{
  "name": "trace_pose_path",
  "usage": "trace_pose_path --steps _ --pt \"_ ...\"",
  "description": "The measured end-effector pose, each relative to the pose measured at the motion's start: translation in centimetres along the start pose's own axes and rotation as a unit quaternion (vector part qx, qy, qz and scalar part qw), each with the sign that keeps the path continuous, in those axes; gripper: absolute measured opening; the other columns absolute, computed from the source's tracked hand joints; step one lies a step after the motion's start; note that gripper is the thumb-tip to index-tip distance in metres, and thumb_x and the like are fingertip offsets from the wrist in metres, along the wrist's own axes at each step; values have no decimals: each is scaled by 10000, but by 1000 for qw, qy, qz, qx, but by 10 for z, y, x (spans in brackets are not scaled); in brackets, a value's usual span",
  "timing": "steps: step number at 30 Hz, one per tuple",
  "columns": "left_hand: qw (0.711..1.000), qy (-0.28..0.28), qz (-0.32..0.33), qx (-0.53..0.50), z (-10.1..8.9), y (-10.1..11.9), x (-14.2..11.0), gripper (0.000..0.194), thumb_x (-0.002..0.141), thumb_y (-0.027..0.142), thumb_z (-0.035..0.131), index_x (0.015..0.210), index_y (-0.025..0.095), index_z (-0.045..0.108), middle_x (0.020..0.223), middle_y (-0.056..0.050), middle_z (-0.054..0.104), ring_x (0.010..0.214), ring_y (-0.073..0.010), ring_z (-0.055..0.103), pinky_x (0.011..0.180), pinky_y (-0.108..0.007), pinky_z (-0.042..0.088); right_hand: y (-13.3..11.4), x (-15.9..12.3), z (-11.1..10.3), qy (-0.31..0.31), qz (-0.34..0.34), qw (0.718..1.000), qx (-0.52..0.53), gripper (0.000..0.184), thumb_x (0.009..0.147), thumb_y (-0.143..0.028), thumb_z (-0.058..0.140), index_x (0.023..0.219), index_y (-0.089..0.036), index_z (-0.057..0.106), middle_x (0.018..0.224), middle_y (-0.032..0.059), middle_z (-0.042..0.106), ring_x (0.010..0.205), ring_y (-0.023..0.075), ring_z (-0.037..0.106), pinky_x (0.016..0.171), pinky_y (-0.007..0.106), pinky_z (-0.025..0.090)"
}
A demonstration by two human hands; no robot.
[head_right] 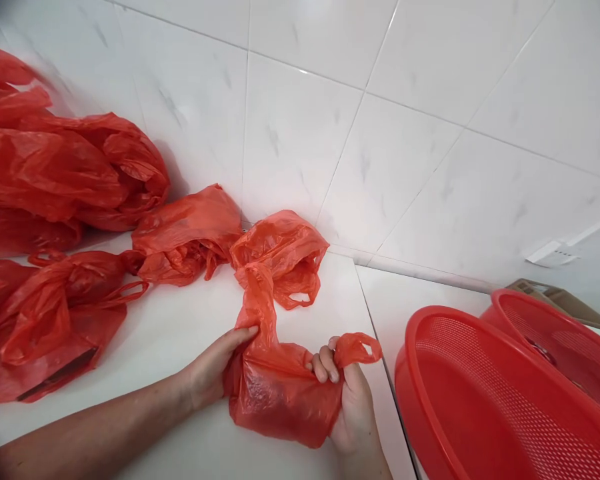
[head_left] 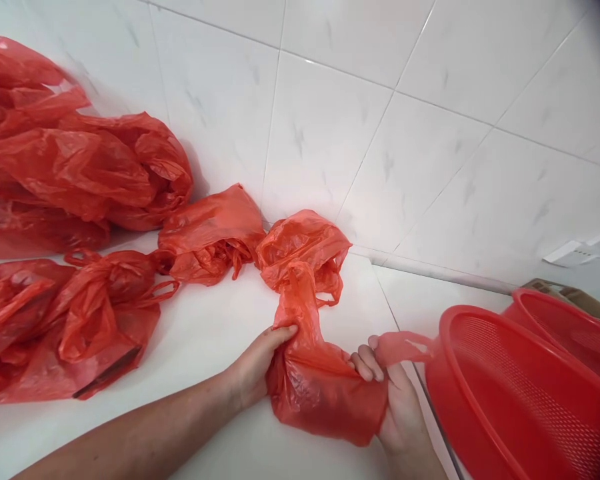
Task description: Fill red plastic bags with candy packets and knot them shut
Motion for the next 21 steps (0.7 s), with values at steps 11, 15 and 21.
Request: trace_pose_path --steps 11,15,21 --pt "995 -96 17 24 16 -20 -11 267 777 343 691 900 107 666 838 -110 722 766 -201 682 728 -291 511 16 -31 6 48 -19 939 -341 392 818 -559 542 982 -231 681 710 22 609 611 150 519 630 286 447" --pt "997 -63 22 28 14 -19 -10 296 786 393 670 874 111 660 803 -96 713 718 -188 670 710 -295 507 26 -29 12 25 8 932 -362 629 772 -432 669 1338 -273 445 584 -62 510 523 103 455 553 228 396" --pt "982 -90 19 163 24 -23 -13 260 754 350 692 808 101 641 759 -49 665 683 -138 603 676 -254 469 35 -27 18 -43 36 927 -370 366 708 -473 703 936 -195 639 606 -21 543 524 110 448 502 231 366"
Point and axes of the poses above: each hand's wrist, its own x-axis towards the middle knuckle, its own z-axis out of the palm, y = z × x, the point moved 7 cm from there along x, towards the middle knuckle
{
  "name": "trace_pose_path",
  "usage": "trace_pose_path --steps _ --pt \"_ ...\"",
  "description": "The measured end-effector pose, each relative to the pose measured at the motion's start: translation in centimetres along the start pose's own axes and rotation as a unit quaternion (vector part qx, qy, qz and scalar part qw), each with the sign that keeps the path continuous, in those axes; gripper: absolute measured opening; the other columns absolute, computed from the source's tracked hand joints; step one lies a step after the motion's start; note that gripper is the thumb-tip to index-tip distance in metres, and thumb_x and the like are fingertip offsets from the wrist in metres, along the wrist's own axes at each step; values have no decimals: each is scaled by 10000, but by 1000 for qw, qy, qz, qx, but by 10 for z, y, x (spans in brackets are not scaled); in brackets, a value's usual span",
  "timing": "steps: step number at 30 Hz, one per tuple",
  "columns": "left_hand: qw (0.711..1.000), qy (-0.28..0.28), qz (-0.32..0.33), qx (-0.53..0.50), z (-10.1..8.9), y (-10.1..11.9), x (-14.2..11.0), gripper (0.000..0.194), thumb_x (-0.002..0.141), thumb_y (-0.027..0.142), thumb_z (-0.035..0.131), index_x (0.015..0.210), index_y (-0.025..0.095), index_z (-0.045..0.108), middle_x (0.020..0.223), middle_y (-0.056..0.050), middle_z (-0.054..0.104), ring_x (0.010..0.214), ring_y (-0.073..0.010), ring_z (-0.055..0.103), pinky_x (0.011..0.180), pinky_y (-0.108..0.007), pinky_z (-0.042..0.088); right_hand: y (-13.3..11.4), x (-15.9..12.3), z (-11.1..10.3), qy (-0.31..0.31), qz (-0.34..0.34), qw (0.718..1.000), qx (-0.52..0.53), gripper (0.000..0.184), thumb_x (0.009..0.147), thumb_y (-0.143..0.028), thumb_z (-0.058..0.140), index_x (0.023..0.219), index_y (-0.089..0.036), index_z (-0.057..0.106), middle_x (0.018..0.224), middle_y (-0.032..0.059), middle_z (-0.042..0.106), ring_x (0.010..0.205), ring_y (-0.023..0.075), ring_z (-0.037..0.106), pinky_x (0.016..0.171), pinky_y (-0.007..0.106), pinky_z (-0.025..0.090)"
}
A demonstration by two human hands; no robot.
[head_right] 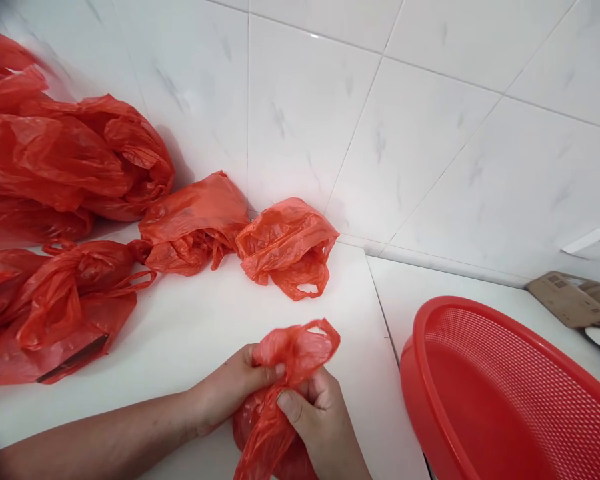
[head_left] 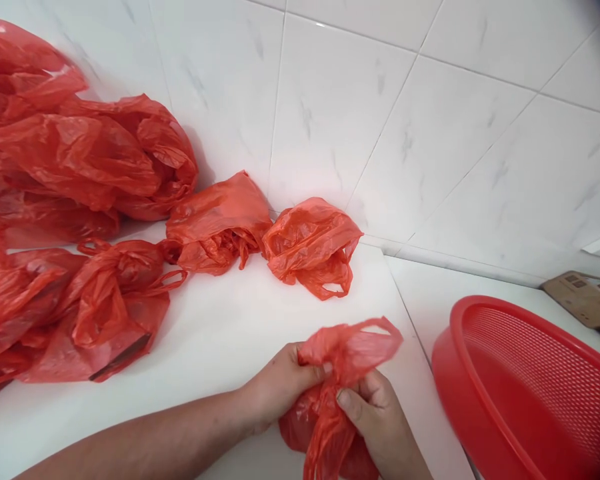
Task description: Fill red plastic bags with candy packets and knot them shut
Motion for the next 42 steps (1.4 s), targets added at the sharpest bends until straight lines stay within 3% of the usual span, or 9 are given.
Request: trace_pose_path --steps 3,6,11,13,18,24,30,37,42 --pt "993 21 -17 114 -1 -8 0 158 735 253 674 740 131 574 677 8 593 603 -100 531 581 -220 430 0 -1 -12 71 10 997 -17 300 702 -465 717 715 -186 607 638 -11 555 579 115 477 528 218 368" --pt "972 62 66 217 -5 -1 -4 245 782 194 572 1022 187 525 782 11 595 622 -103 537 602 -239 457 2 0 -16 96 35 992 72 312 726 -492 688 715 -194 596 606 -22 541 542 112 476 507 218 373" --pt "803 15 402 439 22 35 -37 808 651 222 728 1355 274 335 1339 -132 415 1219 -302 445 976 -426 416 -5 2 -19 132 11 986 99 305 743 -488 677 766 -194 598 601 -21 560 511 115 490 497 225 396" --pt "774 -24 444 451 30 37 -44 805 609 305 794 1325 279 428 1395 -137 363 1291 -361 365 1008 -455 390 -5 1 -15 123 22 988 94 314 751 -501 663 796 -195 606 621 -17 581 510 117 495 507 231 408" --pt "892 32 321 318 12 38 -28 162 847 329 586 915 200 658 1177 -83 574 1090 -254 564 918 -372 464 -6 -4 -8 133 37 987 83 330 725 -505 682 704 -186 600 471 -41 478 455 110 446 484 234 382" --pt "984 60 133 102 -7 19 -8 289 883 424 523 785 166 611 789 -47 660 741 -170 611 718 -292 487 -10 -2 -2 35 -21 992 119 695 715 -786 431 1044 -217 656 563 4 519 518 151 455 511 283 392" --pt "993 70 83 40 -17 7 -1 259 802 399 654 796 155 570 784 -29 645 699 -132 588 673 -250 466 -12 -1 -10 27 -41 997 -57 253 695 -410 710 649 -200 576 678 -11 563 609 122 479 583 246 401" --pt "991 32 105 73 -4 14 -7 286 747 318 711 699 166 474 665 17 567 602 -99 525 576 -216 410 -21 -4 -22 201 -29 959 -195 217 682 -237 621 867 -248 509 772 -22 644 658 144 577 601 248 474" --pt "971 18 123 203 8 14 -14 194 752 245 671 678 165 511 702 -3 567 651 -129 548 607 -240 422 -22 -4 -32 206 -74 935 -278 256 682 -180 511 889 -234 650 827 19 712 744 198 653 661 291 518"
Point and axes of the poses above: each hand's wrist, its own x-axis towards the middle knuckle, its own z-axis out of the palm, y = z × x, the point moved 7 cm from there along x, towards the middle knuckle
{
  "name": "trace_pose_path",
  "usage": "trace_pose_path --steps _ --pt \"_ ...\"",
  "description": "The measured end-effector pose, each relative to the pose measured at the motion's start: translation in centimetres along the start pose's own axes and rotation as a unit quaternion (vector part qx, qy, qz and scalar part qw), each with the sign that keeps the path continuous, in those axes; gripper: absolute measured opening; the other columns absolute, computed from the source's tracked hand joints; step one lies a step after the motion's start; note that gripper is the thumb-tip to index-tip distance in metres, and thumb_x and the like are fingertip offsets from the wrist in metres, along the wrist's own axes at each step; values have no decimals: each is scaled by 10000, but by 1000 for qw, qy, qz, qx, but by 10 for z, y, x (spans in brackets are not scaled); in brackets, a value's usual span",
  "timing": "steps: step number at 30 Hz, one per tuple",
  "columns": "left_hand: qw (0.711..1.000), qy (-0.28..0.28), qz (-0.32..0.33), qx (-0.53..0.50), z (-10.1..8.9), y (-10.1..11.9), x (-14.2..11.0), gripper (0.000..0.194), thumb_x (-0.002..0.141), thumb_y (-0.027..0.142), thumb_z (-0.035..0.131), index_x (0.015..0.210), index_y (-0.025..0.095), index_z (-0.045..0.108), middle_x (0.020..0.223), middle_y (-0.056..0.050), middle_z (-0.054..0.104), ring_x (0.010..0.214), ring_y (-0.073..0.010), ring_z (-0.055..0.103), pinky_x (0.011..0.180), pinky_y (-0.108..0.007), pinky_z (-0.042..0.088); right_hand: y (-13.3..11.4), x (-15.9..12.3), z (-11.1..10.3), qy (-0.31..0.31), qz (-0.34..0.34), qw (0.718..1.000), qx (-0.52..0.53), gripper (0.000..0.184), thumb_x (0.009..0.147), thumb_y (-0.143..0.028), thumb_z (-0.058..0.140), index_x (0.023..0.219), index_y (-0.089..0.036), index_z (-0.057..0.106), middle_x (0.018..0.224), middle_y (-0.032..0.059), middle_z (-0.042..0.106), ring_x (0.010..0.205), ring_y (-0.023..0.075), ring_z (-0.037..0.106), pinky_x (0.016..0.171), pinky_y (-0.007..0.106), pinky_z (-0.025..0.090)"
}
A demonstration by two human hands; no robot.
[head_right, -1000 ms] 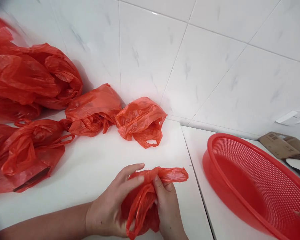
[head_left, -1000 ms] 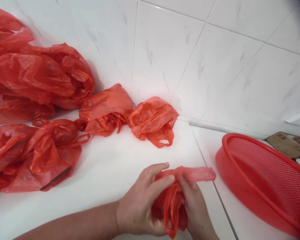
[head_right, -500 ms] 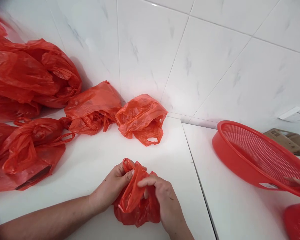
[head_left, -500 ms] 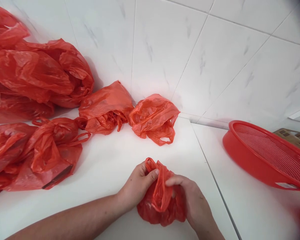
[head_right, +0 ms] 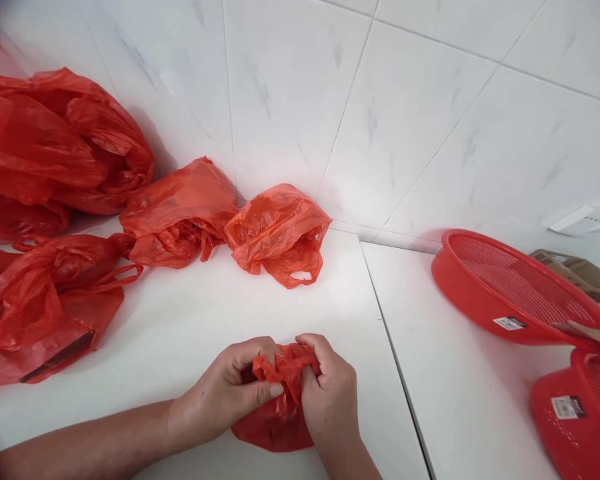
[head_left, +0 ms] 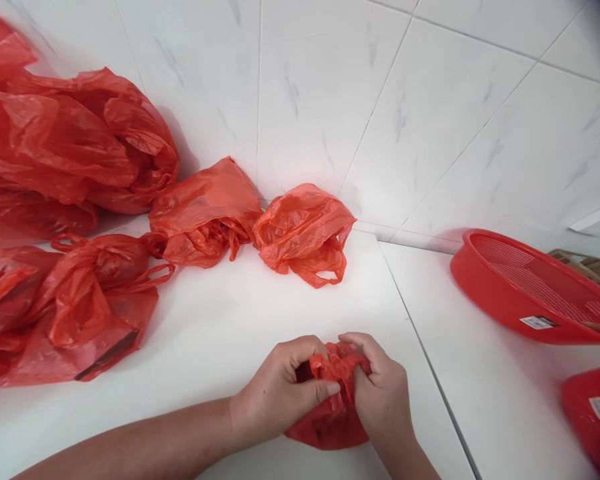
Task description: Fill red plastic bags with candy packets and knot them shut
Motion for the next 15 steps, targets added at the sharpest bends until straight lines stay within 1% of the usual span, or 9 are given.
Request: trace_pose_path --steps 2,3,6,9,10,11,13,15 --pt "996 0 46 70 0 6 -2 158 741 160 653 653 168 523 729 -4 568 686 -128 546 645 -237 426 -1 1 1 -22 -15 999 23 339 668 -158 473 923 -233 684 875 20 721 806 207 661 727 310 524" --pt "992 0 72 100 0 9 -3 152 736 116 638 645 170 528 738 -4 570 705 -128 548 665 -235 430 -1 1 2 -35 -13 998 41 369 662 -146 454 930 -234 692 900 18 720 838 205 659 764 315 520" --pt "976 -7 139 167 -1 14 -5 169 734 20 565 675 179 563 767 -15 598 746 -135 565 687 -228 441 -4 1 6 -93 6 990 110 365 654 -132 455 911 -226 697 925 24 704 875 201 642 801 315 504" --pt "960 -10 174 218 -2 15 -6 189 749 10 532 720 184 600 794 -36 615 739 -142 577 659 -226 452 -6 0 9 -173 14 961 215 338 703 -182 534 1008 -226 674 999 46 671 886 206 621 783 327 504" --pt "955 -10 181 233 -3 16 -6 184 758 20 534 728 184 611 809 -44 619 741 -145 582 658 -227 457 -6 1 8 -188 16 949 253 322 732 -221 561 1037 -231 663 1021 53 660 890 209 617 785 337 503" --pt "950 -8 191 248 -3 17 -6 179 767 31 536 736 184 623 829 -53 625 751 -149 588 667 -230 465 -5 2 6 -191 22 938 288 294 759 -265 583 1042 -234 655 1025 58 655 888 210 616 787 346 503" --pt "933 -2 218 285 -2 22 -9 157 786 69 550 774 182 659 913 -82 644 818 -171 602 721 -249 480 2 7 -1 -162 39 930 329 213 788 -328 614 977 -235 649 977 52 658 853 199 618 769 342 505" --pt "908 3 252 335 0 28 -14 129 804 133 583 819 186 699 1020 -106 656 920 -209 603 817 -289 476 10 13 -11 -103 49 944 309 144 790 -333 638 886 -227 626 900 32 652 785 172 609 716 305 498"
Point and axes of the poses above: each hand's wrist, its own x-axis towards the middle knuckle, its own z-axis out of the palm, y = z × x, the point moved 7 cm from there along x, towards the middle knuckle
